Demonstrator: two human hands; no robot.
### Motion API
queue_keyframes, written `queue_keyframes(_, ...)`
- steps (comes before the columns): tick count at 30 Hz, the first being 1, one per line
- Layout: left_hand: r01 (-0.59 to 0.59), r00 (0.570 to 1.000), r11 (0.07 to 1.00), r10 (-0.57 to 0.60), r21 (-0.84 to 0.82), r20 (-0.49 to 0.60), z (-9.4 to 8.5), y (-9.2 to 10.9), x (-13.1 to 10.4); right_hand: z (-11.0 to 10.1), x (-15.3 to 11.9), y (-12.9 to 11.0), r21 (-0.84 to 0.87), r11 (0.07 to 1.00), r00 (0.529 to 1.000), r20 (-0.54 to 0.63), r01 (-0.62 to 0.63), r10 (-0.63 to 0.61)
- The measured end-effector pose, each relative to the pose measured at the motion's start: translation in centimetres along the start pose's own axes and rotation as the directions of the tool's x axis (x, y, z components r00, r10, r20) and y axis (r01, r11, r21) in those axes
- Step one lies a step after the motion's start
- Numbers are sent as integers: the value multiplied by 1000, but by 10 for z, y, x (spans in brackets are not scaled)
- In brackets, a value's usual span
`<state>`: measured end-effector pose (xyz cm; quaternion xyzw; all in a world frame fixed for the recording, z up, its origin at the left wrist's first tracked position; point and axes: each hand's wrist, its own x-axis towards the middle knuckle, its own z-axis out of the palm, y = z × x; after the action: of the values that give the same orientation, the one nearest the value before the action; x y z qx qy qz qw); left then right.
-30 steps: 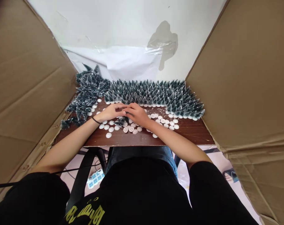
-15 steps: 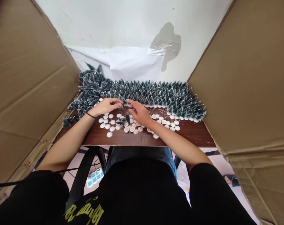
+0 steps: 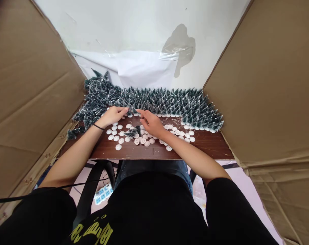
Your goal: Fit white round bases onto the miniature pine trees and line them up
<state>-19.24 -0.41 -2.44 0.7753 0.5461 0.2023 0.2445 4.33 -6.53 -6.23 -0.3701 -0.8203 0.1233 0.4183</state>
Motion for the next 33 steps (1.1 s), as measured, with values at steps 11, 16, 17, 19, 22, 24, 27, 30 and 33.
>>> queue_keyframes(11, 110, 990, 990, -117, -88, -83, 0, 14, -3, 8, -1, 9, -88, 993, 974, 221, 73, -52)
queue_keyframes(16, 184, 981, 960, -193, -212, -22, 6, 9, 3, 8, -2, 11, -97, 993, 960, 278, 60, -31)
queue_keyframes(17, 196, 978, 952, -206, -234, -18, 7, 8, 4, 8, -2, 11, -94, 994, 959, 280, 58, -30)
queue_keyframes(19, 200, 977, 942, -213, -269, -19, 9, 6, 5, 7, -2, 10, -89, 994, 958, 285, 61, -33)
queue_keyframes(22, 178, 981, 944, -191, -278, -22, 10, 3, 6, 6, -1, 9, -87, 993, 951, 306, 79, -48)
queue_keyframes(24, 124, 988, 973, -139, -192, -68, 8, 3, 4, 7, -1, 10, -85, 993, 945, 323, 83, -51)
queue_keyframes(27, -2, 977, 999, 13, 50, -213, 3, 7, -2, 7, -1, 11, -55, 996, 942, 332, 70, -48)
queue_keyframes(30, -145, 975, 980, 165, 140, -151, -5, 11, -7, 7, 0, 11, -11, 999, 945, 323, 53, -46)
queue_keyframes(33, -268, 957, 959, 255, 91, 135, -12, 12, -9, 4, 3, 7, 3, 1000, 945, 326, -11, 10)
